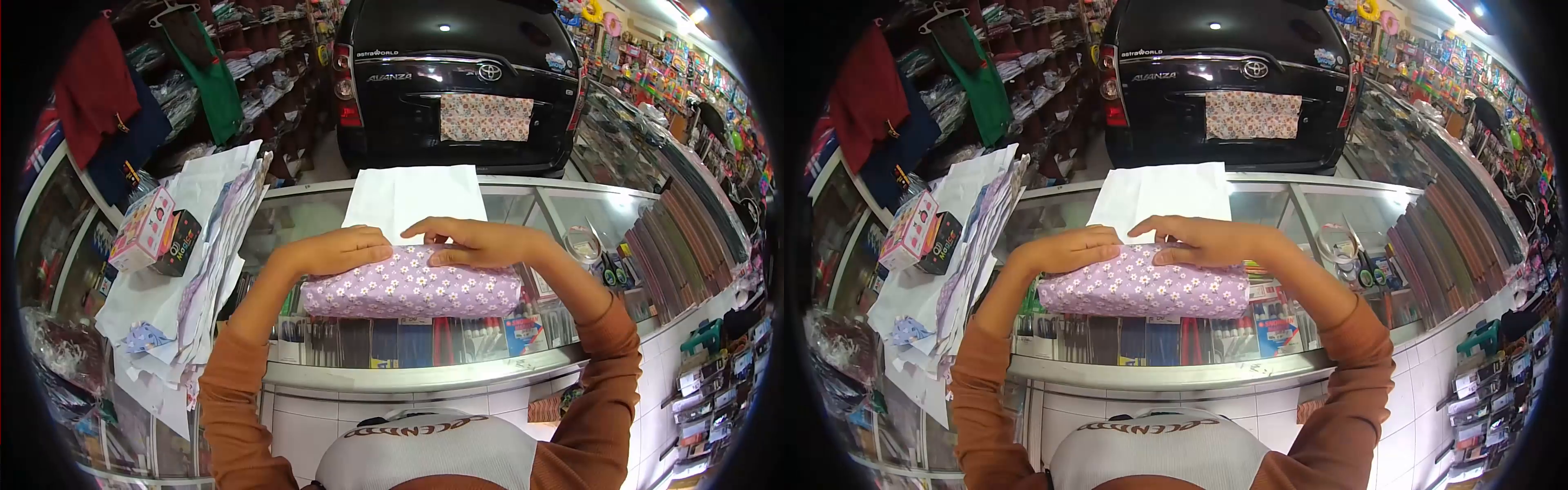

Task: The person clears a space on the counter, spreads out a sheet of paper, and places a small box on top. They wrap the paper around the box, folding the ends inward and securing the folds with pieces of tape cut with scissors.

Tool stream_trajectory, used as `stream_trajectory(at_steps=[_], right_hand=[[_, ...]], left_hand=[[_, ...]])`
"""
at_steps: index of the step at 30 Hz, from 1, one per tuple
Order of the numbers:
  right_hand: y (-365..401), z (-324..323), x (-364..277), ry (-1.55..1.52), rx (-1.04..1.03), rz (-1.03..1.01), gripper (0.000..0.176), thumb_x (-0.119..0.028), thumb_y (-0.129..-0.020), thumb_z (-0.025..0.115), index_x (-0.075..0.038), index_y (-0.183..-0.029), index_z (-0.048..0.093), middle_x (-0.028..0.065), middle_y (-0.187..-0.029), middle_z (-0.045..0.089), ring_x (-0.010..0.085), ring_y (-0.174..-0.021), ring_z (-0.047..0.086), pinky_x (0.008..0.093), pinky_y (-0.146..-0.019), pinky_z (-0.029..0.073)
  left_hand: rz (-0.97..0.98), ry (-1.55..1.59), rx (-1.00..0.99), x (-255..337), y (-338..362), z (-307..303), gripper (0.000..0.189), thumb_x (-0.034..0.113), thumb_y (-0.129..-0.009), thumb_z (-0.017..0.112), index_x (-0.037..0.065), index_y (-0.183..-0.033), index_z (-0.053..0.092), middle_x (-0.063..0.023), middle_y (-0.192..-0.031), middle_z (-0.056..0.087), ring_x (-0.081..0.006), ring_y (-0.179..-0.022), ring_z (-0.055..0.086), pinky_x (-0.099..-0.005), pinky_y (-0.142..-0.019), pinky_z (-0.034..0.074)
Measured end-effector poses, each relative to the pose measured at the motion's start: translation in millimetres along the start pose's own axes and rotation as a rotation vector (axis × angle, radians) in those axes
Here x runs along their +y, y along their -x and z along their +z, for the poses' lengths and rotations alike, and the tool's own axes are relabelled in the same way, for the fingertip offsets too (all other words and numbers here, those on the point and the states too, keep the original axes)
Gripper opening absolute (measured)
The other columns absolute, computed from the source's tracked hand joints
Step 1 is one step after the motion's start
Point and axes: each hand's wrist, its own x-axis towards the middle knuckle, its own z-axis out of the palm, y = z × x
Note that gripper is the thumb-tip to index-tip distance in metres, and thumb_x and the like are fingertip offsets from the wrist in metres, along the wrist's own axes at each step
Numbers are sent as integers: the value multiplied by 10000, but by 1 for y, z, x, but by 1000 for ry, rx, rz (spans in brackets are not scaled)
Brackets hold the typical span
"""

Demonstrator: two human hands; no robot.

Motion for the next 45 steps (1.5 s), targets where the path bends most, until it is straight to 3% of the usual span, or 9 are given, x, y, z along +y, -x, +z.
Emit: stream_trajectory(at_steps=[5, 12, 13, 20, 25, 33, 37, 41, 45], right_hand=[[11, 9, -25, 127, -70, 150, 721, -420, -797, 723, -11, -1295, 398, 219, -1281, 503, 357, -1180, 513, 396, -996, 406], [8, 13, -12, 230, -26, 17, 716, -387, -768, 708, -61, -1306, 368, 262, -1215, 519, 404, -1090, 546, 426, -913, 438], [8, 12, -11, 224, -37, 33, 722, -396, -769, 704, -60, -1312, 365, 261, -1194, 531, 399, -1077, 554, 421, -905, 439], [-6, -14, -11, 10, -228, 330, 703, -426, -818, 670, -67, -1340, 367, 193, -1176, 577, 281, -1055, 581, 350, -904, 432], [-25, -33, 22, -182, -307, 413, 761, -541, -799, 632, -110, -1380, 395, 160, -1160, 602, 249, -1028, 616, 335, -893, 458], [-33, -45, 40, -269, -342, 542, 697, -479, -865, 624, -49, -1382, 442, 150, -1248, 574, 205, -1102, 578, 294, -941, 441], [-35, -44, 60, -247, -336, 428, 633, -405, -895, 630, -44, -1375, 430, 131, -1273, 553, 212, -1173, 531, 309, -952, 440], [-32, -49, 27, 22, -210, 202, 576, -304, -908, 637, -37, -1367, 414, 119, -1279, 534, 218, -1202, 501, 323, -943, 443], [-36, -34, 10, 177, -186, 67, 734, -338, -791, 719, -20, -1364, 389, 214, -1196, 587, 315, -1087, 591, 362, -918, 456]], left_hand=[[-128, 172, 29, 13, -1, -1, 342, 336, -986, 486, 33, -1110, 584, -110, -981, 578, -214, -911, 557, -319, -847, 431], [5, -142, 186, 34, 15, -3, 567, 446, -816, 681, 39, -1186, 544, -145, -1033, 630, -279, -955, 610, -354, -838, 469], [28, -233, 191, 49, 19, -2, 658, 427, -720, 766, 45, -1202, 533, -179, -1090, 615, -305, -1011, 604, -363, -870, 459], [-99, -130, -47, 41, -5, -22, 730, 386, -678, 823, 40, -1232, 496, -158, -1097, 616, -256, -983, 606, -331, -845, 456], [-338, 344, -327, 3, -38, -40, 576, 292, -810, 742, 29, -1260, 498, -95, -1110, 623, -113, -986, 581, -252, -840, 459], [-510, 532, -383, -13, -49, -42, 609, 320, -850, 669, 17, -1348, 490, -95, -1282, 544, -158, -1145, 522, -275, -970, 393], [-289, 394, -432, -48, -62, -39, 597, 340, -859, 642, 14, -1338, 496, -88, -1387, 416, -191, -1293, 367, -311, -1070, 261], [-343, 426, -378, -52, -58, -35, 724, 468, -840, 647, 54, -1393, 429, -122, -1372, 441, -198, -1219, 470, -292, -1021, 344], [-75, 413, -294, -63, -60, -27, 616, 472, -891, 584, 55, -1327, 461, -103, -1296, 500, -173, -1236, 444, -282, -1021, 337]])
